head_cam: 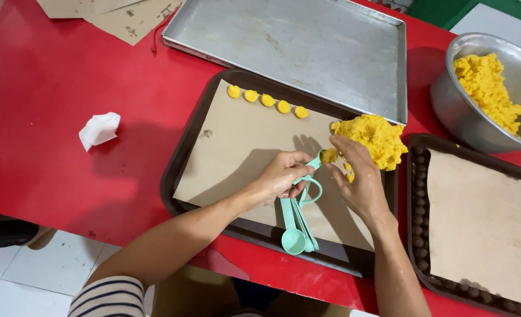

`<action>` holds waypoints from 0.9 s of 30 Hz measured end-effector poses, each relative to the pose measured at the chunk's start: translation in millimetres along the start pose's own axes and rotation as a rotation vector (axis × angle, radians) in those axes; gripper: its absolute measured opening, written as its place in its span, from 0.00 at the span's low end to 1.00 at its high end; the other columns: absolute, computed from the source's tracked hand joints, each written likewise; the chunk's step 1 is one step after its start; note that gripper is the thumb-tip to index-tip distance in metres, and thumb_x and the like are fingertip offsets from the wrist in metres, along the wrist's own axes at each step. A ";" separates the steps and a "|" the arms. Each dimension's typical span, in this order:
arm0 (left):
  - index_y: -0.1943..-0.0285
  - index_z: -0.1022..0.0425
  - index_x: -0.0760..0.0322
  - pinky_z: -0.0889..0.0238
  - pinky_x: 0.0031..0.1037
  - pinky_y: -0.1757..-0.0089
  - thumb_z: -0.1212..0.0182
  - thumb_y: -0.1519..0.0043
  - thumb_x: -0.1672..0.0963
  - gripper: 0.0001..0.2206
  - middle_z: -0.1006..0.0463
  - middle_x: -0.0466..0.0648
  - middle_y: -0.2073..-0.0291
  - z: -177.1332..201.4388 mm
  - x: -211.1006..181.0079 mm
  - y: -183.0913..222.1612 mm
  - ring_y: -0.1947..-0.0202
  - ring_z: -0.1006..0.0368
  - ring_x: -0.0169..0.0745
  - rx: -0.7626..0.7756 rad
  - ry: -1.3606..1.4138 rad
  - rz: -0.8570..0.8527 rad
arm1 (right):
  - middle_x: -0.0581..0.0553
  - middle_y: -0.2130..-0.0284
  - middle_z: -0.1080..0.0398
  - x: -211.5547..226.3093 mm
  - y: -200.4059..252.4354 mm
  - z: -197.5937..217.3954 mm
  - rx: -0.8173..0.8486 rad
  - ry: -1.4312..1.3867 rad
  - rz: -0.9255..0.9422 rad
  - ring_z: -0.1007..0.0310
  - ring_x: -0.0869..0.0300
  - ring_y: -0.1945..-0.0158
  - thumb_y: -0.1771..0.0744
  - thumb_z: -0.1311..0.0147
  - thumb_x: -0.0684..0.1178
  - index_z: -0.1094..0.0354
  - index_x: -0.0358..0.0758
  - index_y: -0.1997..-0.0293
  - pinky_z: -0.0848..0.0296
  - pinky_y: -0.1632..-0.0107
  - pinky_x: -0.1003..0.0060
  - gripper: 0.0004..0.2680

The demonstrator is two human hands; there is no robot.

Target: Portioning yellow dough into uniform sizes using a measuring spoon and placing them on a lined baking tray.

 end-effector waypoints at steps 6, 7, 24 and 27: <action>0.39 0.31 0.81 0.55 0.15 0.93 0.46 0.36 0.61 0.17 0.34 0.55 0.86 -1.9 -6.2 2.1 0.94 0.38 0.35 0.002 0.010 -0.036 | 0.34 0.48 0.24 -2.1 7.7 -9.2 -0.106 0.006 0.007 0.26 0.40 0.42 0.33 0.41 0.34 0.26 0.34 0.42 0.25 0.44 0.49 0.13; 0.39 0.31 0.81 0.55 0.15 0.93 0.46 0.36 0.61 0.17 0.34 0.55 0.86 0.0 -6.6 1.2 0.94 0.38 0.35 0.000 0.012 -0.035 | 0.34 0.48 0.24 -0.1 7.1 -11.6 -0.104 0.005 0.006 0.26 0.40 0.42 0.33 0.41 0.34 0.26 0.34 0.42 0.25 0.44 0.49 0.13; 0.49 0.27 0.78 0.56 0.15 0.95 0.43 0.37 0.61 0.12 0.34 0.54 0.86 -32.4 -92.5 54.4 0.94 0.37 0.35 0.207 0.099 -0.011 | 0.35 0.46 0.28 -28.4 10.2 11.4 -0.123 -0.779 -0.318 0.31 0.65 0.52 0.29 0.55 0.40 0.39 0.29 0.32 0.32 0.51 0.73 0.16; 0.50 0.26 0.79 0.56 0.18 0.95 0.43 0.38 0.62 0.11 0.35 0.57 0.87 -35.1 -106.0 75.6 0.95 0.39 0.38 0.228 0.015 0.034 | 0.27 0.48 0.28 -35.2 9.3 4.8 -0.109 -0.899 -0.341 0.25 0.50 0.46 0.28 0.58 0.43 0.38 0.22 0.36 0.24 0.46 0.58 0.15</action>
Point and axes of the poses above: each hand's wrist, its own y-axis away from the middle knuckle, its own z-axis out of the back of the hand, x = y × z, the point moved 9 cm from there along -y, towards the middle knuckle
